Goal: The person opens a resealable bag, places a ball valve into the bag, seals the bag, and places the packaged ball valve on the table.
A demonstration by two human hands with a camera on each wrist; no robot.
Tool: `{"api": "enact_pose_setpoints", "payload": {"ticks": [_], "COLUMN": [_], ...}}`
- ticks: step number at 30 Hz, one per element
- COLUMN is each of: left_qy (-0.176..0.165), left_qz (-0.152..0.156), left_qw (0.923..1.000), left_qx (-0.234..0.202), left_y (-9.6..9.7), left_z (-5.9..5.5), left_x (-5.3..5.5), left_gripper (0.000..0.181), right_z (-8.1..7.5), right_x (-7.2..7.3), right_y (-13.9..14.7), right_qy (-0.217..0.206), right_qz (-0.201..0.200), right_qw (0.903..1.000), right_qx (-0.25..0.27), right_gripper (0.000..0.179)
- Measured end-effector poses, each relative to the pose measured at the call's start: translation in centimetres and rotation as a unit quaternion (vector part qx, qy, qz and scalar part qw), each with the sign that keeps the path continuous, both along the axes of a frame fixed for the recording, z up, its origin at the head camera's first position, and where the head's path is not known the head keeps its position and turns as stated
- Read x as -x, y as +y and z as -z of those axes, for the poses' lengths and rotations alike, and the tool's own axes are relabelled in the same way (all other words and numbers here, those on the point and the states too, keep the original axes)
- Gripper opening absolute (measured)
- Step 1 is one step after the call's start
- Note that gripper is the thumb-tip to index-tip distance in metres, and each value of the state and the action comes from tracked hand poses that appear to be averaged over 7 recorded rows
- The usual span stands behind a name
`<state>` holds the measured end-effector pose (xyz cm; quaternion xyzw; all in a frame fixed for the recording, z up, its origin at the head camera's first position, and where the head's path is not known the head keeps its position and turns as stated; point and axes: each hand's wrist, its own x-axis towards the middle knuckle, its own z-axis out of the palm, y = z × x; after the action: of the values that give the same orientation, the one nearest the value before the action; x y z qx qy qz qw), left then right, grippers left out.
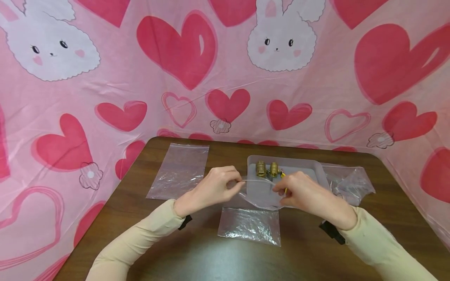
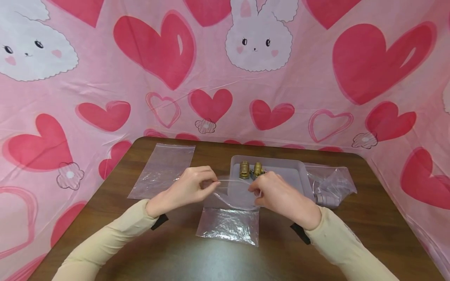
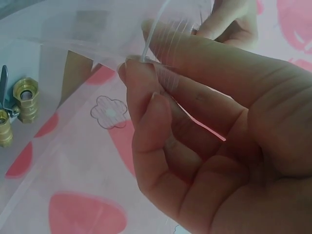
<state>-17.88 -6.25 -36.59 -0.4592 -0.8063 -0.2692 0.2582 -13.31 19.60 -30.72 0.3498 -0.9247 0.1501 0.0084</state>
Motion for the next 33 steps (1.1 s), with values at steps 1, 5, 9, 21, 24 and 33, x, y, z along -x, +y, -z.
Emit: {"api": "enact_pose_setpoints", "payload": {"ticks": [1, 5, 9, 21, 24, 33], "left_qy": [0.000, -0.025, -0.063, -0.107, -0.113, -0.129], "left_qz": [-0.002, 0.000, 0.001, -0.013, -0.017, -0.016], "left_qw": [1.0000, 0.9996, 0.9978, 0.9940, 0.9932, 0.9914], "left_qx": [0.002, 0.010, 0.017, 0.021, 0.020, 0.013], "left_y": [0.00, -0.05, -0.11, -0.20, -0.19, -0.22], "left_z": [-0.03, -0.14, -0.31, -0.64, -0.70, -0.66], "left_x": [-0.01, 0.04, 0.05, 0.13, 0.15, 0.04], "left_gripper": [0.007, 0.005, 0.005, 0.008, 0.008, 0.013], "right_z": [0.00, -0.03, -0.04, -0.08, -0.11, -0.06], "right_x": [0.05, 0.27, 0.40, 0.48, 0.42, 0.19], "right_y": [0.01, 0.22, 0.46, 0.62, 0.63, 0.60], "right_qy": [-0.002, -0.009, 0.006, -0.002, 0.003, 0.031], "right_qz": [0.001, 0.010, 0.008, -0.007, -0.008, -0.020], "right_qw": [1.0000, 0.9999, 0.9999, 1.0000, 1.0000, 0.9993], "right_qx": [0.000, 0.000, -0.002, 0.002, 0.001, 0.002], "right_gripper": [0.017, 0.022, 0.023, 0.023, 0.023, 0.023]}}
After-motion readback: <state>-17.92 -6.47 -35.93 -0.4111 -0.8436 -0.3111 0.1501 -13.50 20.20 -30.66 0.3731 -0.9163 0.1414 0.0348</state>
